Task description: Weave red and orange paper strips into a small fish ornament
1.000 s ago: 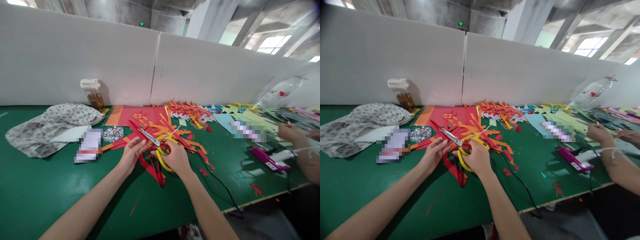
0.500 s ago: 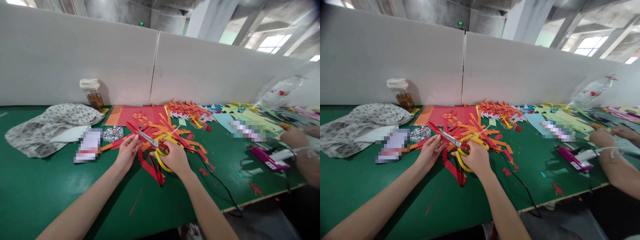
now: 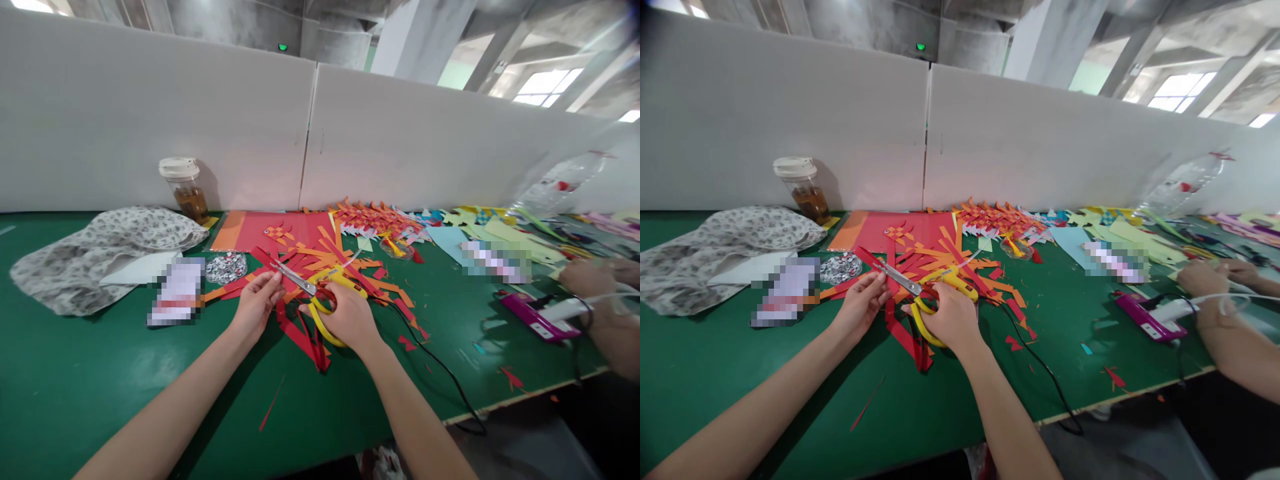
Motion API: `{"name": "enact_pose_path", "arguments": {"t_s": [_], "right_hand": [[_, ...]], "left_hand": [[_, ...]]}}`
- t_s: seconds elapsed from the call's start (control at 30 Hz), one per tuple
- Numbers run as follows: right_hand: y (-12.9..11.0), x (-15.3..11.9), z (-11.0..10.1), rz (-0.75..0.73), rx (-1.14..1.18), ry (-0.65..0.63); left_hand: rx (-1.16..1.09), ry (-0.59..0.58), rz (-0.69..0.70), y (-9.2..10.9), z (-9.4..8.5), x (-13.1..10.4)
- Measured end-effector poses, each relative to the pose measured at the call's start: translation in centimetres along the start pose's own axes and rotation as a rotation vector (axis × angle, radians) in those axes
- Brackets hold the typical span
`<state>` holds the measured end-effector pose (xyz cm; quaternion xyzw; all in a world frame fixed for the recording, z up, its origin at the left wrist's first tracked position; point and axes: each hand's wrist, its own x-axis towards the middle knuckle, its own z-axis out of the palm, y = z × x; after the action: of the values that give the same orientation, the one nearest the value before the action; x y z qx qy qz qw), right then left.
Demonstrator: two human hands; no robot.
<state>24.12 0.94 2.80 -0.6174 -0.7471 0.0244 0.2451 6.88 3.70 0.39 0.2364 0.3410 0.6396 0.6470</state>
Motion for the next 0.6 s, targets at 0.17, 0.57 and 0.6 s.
{"name": "enact_pose_path", "arguments": {"t_s": [0.17,0.57,0.6], "right_hand": [[0.08,-0.05,0.01,-0.009,0.019,-0.006],[0.01,0.07,-0.12,0.013,0.047,-0.026],[0.01,0.02,-0.09,0.010,0.042,-0.022]], "left_hand": [[0.000,0.006,-0.012,0.00,0.18,-0.02],[0.010,-0.004,-0.043,0.08,0.12,-0.07],[0.016,-0.008,-0.048,0.06,0.14,-0.14]]}}
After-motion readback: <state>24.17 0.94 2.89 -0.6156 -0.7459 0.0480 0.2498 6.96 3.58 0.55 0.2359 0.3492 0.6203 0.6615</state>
